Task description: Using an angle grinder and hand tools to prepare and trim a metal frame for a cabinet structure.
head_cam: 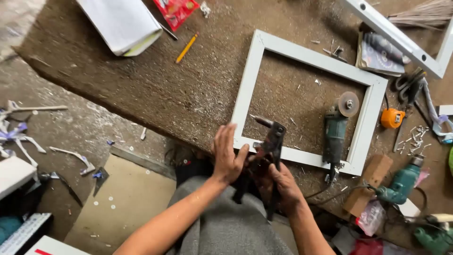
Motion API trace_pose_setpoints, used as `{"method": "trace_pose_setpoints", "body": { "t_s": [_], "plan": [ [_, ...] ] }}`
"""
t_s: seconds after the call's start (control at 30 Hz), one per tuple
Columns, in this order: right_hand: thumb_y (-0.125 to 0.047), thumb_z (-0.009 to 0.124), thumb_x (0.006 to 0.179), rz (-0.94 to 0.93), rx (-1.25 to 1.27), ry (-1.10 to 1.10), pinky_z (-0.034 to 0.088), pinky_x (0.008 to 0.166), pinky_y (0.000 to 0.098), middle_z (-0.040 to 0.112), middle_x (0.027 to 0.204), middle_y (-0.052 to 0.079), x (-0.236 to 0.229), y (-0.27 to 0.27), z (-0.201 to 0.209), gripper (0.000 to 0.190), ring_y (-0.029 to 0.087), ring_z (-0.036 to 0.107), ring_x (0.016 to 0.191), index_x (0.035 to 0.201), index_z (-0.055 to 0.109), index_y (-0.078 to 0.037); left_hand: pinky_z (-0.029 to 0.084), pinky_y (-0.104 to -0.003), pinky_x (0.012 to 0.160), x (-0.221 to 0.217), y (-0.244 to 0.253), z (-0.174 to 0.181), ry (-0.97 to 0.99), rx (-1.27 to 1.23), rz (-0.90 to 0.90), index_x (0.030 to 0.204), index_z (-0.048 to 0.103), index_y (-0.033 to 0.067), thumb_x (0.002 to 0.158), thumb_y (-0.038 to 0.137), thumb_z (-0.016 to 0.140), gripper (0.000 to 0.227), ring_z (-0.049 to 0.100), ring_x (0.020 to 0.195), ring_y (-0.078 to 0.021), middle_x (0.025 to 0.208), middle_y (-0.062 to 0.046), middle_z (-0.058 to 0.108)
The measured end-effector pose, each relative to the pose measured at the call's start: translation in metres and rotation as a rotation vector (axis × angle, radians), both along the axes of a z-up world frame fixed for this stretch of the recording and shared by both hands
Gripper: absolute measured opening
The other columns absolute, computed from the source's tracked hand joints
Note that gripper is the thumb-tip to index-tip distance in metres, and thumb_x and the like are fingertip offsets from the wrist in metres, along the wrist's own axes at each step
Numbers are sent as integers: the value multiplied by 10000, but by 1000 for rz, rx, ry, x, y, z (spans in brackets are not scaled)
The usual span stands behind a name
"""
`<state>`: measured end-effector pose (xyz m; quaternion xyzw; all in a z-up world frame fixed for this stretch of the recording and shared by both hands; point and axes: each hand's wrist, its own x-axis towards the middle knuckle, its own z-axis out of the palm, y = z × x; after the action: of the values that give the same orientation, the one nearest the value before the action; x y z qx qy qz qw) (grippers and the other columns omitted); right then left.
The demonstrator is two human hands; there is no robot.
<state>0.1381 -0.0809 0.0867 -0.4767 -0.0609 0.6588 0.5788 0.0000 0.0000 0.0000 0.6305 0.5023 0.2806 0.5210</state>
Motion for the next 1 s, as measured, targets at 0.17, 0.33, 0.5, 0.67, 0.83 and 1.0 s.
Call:
{"method": "trace_pose_setpoints", "body": {
  "t_s": [0.17,0.33,0.5,0.67,0.83,1.0],
  "plan": [
    [-500,511,1031,493,-451,-899,512,814,471,628,886,124,50,-48,-48,405,280,594,892,1129,672,-143,247,-520,1118,31,1,-146,300,645,-315,1313,610,273,855,334,763,487,516,1279,-163,1249,69,636],
    [-490,482,1045,543,-525,-859,557,851,500,675,973,148,53,-73,-77,461,274,616,950,1266,667,-131,301,-489,1081,55,2,-213,224,654,-470,1131,642,321,745,433,848,452,605,1099,-84,1083,152,683],
    [-438,501,1044,389,-506,-646,598,902,525,688,976,201,43,-49,-64,433,337,715,1031,1105,667,-43,288,-374,1069,54,8,-191,219,668,-335,1007,698,361,812,460,823,251,628,1000,-10,981,194,709],
    [-473,505,1045,528,-551,-785,560,885,547,710,903,192,55,-50,-73,410,325,710,947,1093,657,-96,279,-363,1050,59,7,-188,223,703,-279,938,703,381,851,482,786,157,625,970,-1,951,201,706],
    [-486,546,1024,652,-628,-859,523,913,563,702,1027,247,44,-31,-58,408,381,691,1030,1233,609,-141,294,-354,1029,59,10,-175,202,734,-233,868,700,357,863,405,774,88,627,949,-15,917,176,701],
    [-385,601,989,761,-582,-966,434,1082,615,588,1359,314,26,-9,-46,586,511,552,1279,1480,489,-87,295,-354,1029,61,7,-182,188,727,-221,788,682,353,838,366,762,96,616,956,-11,905,176,694]
  ]
}}
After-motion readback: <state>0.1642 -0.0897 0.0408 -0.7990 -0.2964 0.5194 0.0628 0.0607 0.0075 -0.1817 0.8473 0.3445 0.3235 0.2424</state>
